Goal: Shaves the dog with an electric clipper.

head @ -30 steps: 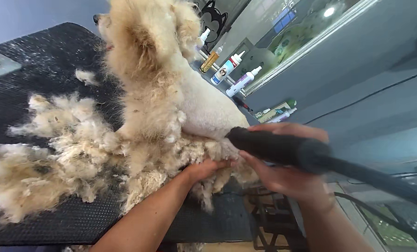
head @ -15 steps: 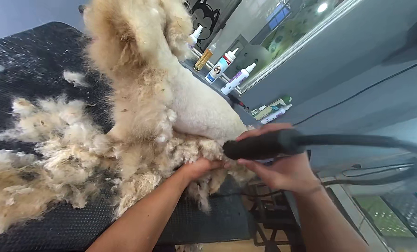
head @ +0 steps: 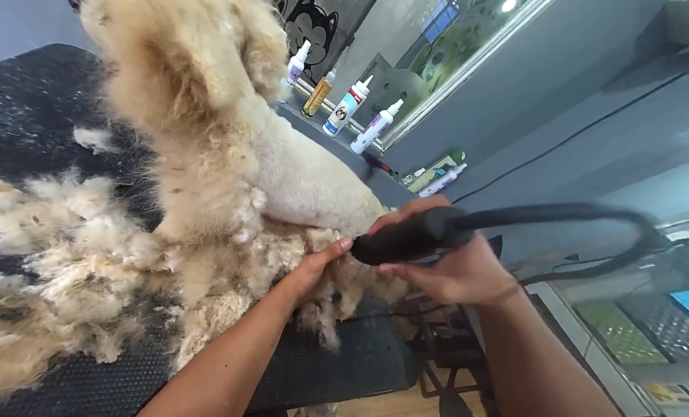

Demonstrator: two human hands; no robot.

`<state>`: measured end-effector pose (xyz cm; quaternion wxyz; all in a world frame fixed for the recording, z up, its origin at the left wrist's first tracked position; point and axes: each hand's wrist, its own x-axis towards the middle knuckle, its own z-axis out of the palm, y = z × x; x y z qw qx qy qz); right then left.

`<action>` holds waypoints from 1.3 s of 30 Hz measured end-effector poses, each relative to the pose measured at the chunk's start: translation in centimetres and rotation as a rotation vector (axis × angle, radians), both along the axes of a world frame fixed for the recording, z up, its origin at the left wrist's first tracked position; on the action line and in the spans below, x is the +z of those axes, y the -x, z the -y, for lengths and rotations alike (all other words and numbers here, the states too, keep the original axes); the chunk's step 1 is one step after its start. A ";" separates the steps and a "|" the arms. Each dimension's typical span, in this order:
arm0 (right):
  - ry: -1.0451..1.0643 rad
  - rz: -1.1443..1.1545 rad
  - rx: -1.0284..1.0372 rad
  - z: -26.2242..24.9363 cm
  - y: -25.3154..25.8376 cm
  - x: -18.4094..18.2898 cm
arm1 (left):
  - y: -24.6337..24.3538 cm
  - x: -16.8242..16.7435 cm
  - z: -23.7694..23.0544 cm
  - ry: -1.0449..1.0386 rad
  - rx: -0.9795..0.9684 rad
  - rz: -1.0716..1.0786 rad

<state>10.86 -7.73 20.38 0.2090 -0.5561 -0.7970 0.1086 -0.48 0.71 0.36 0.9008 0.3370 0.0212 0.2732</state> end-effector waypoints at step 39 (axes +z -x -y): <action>-0.267 -0.114 0.126 -1.2 0.8 0.5 | 0.8 0.0 -0.5 -0.029 0.015 -0.173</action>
